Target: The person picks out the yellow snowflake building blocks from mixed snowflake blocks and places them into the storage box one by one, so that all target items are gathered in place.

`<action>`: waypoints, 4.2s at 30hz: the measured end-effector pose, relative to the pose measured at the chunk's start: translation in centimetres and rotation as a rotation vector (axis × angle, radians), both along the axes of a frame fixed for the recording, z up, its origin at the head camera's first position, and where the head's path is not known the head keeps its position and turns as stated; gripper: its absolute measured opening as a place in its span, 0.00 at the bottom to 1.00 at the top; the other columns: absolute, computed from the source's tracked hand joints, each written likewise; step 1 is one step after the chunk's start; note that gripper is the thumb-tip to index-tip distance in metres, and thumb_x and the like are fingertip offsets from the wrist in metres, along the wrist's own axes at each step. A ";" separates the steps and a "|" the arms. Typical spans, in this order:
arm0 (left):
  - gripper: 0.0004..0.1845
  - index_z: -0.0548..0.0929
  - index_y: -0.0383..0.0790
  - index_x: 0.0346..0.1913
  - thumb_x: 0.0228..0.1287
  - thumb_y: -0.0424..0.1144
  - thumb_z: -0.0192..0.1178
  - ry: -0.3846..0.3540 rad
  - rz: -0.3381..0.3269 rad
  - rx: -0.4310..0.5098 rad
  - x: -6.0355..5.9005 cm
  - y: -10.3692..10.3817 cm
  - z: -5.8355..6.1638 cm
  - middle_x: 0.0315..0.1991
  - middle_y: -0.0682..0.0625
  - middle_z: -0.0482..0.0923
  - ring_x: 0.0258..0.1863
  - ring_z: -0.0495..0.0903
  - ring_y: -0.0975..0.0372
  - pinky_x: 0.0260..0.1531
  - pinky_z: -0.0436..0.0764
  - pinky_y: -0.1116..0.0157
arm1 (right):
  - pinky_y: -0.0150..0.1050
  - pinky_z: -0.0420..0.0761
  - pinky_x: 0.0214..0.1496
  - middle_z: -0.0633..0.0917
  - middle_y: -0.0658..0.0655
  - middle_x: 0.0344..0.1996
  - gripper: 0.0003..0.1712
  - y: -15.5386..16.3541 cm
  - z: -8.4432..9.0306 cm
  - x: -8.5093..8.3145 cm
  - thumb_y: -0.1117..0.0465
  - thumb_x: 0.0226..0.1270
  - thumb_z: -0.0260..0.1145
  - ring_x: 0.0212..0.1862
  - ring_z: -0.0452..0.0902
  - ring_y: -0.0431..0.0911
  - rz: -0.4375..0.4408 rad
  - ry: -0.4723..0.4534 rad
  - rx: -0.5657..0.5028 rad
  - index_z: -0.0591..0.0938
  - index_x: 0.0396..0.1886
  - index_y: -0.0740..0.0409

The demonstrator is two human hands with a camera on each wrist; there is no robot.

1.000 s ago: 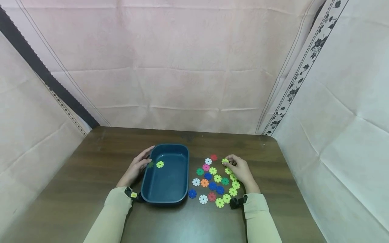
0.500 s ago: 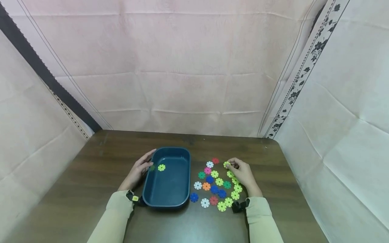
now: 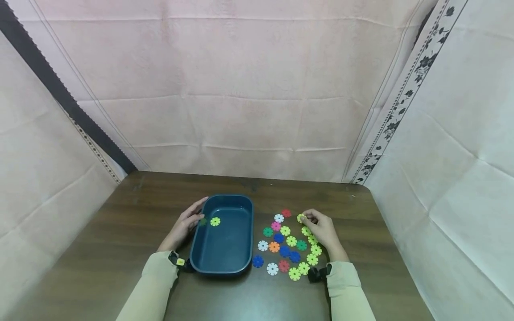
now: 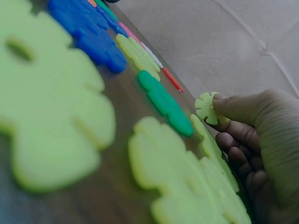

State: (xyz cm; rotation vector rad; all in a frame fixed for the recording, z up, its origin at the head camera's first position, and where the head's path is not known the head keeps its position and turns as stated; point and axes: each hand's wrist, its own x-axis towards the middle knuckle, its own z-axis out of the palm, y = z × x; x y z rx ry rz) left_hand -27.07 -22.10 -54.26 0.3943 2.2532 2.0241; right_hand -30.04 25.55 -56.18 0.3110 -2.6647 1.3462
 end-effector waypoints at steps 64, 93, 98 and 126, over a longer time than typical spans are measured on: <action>0.29 0.65 0.61 0.76 0.76 0.39 0.53 -0.043 0.011 -0.007 0.0 -0.6 0.1 0.77 0.52 0.57 0.75 0.57 0.50 0.70 0.56 0.39 | 0.29 0.79 0.34 0.88 0.50 0.40 0.12 -22.6 7.5 -2.6 0.64 0.76 0.60 0.28 0.77 0.36 0.674 0.060 0.376 0.87 0.51 0.59; 0.28 0.66 0.62 0.75 0.76 0.40 0.52 -0.070 0.017 -0.011 0.1 0.0 -0.2 0.78 0.51 0.56 0.76 0.55 0.49 0.70 0.57 0.39 | 0.35 0.82 0.51 0.87 0.49 0.44 0.16 -22.2 6.6 -2.1 0.54 0.73 0.66 0.46 0.82 0.38 0.564 0.139 0.192 0.84 0.53 0.58; 0.28 0.66 0.62 0.75 0.76 0.40 0.52 -0.075 0.025 -0.013 0.1 0.2 -0.6 0.77 0.50 0.57 0.75 0.57 0.48 0.69 0.58 0.39 | 0.39 0.82 0.52 0.86 0.50 0.45 0.20 -21.4 7.3 -1.1 0.51 0.70 0.69 0.48 0.81 0.39 0.507 0.179 0.113 0.83 0.54 0.59; 0.29 0.63 0.57 0.77 0.77 0.39 0.52 -0.053 0.008 0.000 -0.1 -0.1 -0.2 0.79 0.50 0.53 0.77 0.51 0.50 0.71 0.56 0.41 | 0.50 0.83 0.51 0.86 0.47 0.42 0.15 -18.6 6.7 1.9 0.45 0.66 0.72 0.47 0.84 0.52 0.355 0.163 -0.103 0.84 0.47 0.44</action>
